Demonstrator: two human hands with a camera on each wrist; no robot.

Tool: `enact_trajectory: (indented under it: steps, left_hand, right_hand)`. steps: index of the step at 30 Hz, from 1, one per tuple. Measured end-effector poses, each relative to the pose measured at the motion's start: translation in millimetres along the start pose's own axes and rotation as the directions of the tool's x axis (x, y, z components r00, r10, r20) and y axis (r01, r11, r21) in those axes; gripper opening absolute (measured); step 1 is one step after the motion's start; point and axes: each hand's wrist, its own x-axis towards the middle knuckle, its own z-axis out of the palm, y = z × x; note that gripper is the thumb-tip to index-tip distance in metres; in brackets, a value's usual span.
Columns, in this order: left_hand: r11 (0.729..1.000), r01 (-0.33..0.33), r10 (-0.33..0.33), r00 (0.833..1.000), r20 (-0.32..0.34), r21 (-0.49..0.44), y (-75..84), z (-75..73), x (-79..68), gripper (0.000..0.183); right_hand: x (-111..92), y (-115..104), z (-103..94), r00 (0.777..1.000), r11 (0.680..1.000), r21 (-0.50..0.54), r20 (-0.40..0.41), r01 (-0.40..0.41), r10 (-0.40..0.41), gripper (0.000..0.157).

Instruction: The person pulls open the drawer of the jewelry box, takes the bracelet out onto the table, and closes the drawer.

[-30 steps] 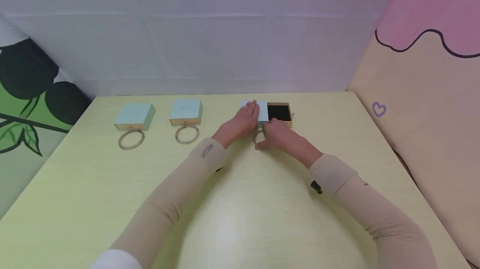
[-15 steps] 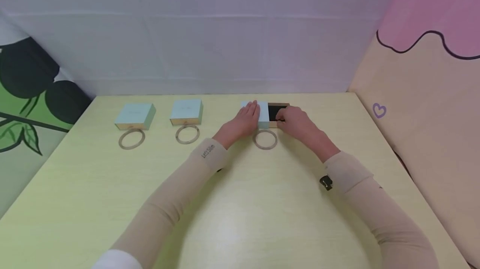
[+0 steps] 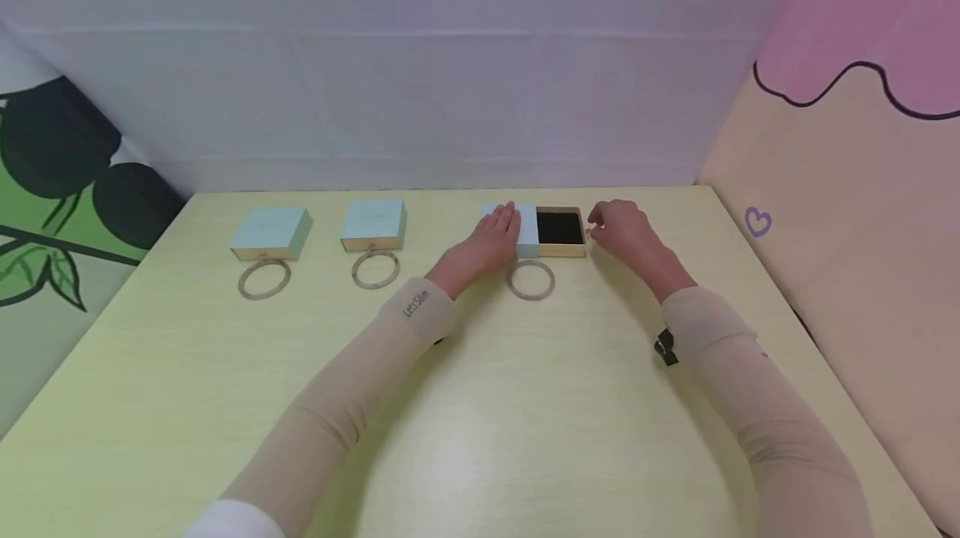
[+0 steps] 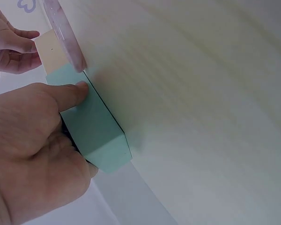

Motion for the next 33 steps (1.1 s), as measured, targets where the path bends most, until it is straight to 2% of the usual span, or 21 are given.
enact_trajectory:
  steps: [5, 10, 19, 25, 33]
  left_hand:
    - [1.0, -0.007, 0.007, 1.0, -0.006, 0.029, 0.4, -1.1, -2.5, 0.053]
    - [0.999, -0.012, 0.012, 1.0, -0.008, 0.038, 1.5, -0.9, -3.2, 0.052]
    - [0.998, -0.015, 0.016, 1.0, -0.015, 0.053, 3.3, -0.3, -3.3, 0.052]
    - [0.998, -0.026, 0.028, 0.999, -0.029, 0.054, 3.1, -0.1, -5.0, 0.051]
    - [0.999, -0.032, 0.034, 0.999, -0.036, 0.042, 2.0, -1.8, -6.5, 0.05]
  right_hand:
    - [4.2, 0.9, 2.7, 0.999, 1.0, -0.008, 0.05, -0.002, 0.003, 0.028]
    - [6.1, 1.0, 7.3, 0.998, 0.999, -0.037, 0.062, -0.003, 0.005, 0.025]
    - [9.1, -0.3, 9.3, 0.998, 0.999, -0.042, 0.048, -0.028, 0.03, 0.023]
    - [14.5, -3.8, 12.0, 1.0, 0.998, -0.063, 0.017, 0.012, -0.011, 0.02]
    - [26.5, -22.6, 19.4, 0.999, 0.997, -0.069, 0.007, 0.045, -0.044, 0.016]
